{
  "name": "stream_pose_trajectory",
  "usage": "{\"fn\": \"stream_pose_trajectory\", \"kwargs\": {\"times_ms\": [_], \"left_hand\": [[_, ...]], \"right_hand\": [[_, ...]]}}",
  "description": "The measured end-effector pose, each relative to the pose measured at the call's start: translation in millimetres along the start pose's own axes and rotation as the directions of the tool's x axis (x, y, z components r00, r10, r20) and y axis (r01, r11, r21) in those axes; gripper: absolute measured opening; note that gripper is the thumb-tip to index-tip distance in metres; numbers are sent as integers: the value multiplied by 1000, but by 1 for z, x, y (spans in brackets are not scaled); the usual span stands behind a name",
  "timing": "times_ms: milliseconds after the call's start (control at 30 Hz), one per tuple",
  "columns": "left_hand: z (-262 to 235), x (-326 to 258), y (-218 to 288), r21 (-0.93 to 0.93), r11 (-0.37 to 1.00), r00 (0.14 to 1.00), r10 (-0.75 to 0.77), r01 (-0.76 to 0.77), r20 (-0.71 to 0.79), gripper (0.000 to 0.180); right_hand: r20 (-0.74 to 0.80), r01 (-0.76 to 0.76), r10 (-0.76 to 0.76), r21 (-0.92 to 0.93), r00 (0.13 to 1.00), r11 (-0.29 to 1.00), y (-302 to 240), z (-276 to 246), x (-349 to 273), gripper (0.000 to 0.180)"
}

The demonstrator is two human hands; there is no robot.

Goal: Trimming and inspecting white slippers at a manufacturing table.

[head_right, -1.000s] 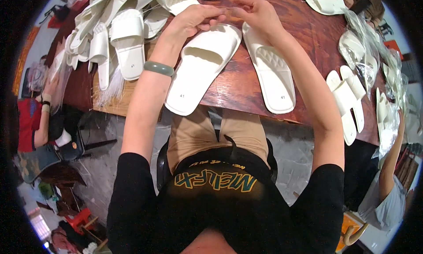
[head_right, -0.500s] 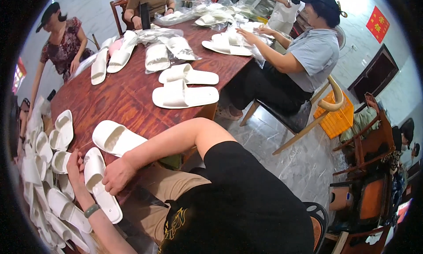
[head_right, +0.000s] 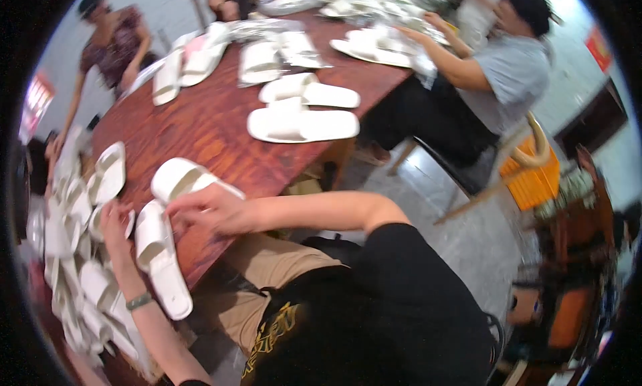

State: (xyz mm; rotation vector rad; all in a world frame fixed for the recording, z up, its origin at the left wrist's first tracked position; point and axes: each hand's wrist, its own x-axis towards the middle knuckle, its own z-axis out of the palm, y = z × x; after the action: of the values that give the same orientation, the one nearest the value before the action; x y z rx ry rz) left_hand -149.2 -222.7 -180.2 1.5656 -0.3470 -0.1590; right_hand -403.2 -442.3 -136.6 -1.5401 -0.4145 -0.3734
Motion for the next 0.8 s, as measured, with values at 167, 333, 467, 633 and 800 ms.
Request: {"fn": "stream_pose_trajectory", "kwargs": {"times_ms": [167, 333, 467, 633, 800], "left_hand": [[28, 10, 37, 389, 905, 938, 30, -173, 346, 28], [83, 9, 52, 203, 977, 814, -69, -61, 577, 18], [76, 33, 11, 246, 969, 797, -155, 8, 584, 11], [91, 44, -14, -26, 984, 862, -142, 177, 486, 18], [65, 43, -26, 240, 945, 827, 54, -224, 559, 29]], "right_hand": [[-254, -292, 265, -73, 930, 954, 12, -23, -2, 23], [-349, -358, 263, -242, 899, 902, 31, -39, -10, 18], [-282, -405, 293, -557, 913, 725, 22, -29, 0, 25], [-53, -80, 104, -960, 993, 270, 66, -39, 25, 24], [-52, -63, 97, -991, 994, 115, 125, -10, 81, 14]]}}
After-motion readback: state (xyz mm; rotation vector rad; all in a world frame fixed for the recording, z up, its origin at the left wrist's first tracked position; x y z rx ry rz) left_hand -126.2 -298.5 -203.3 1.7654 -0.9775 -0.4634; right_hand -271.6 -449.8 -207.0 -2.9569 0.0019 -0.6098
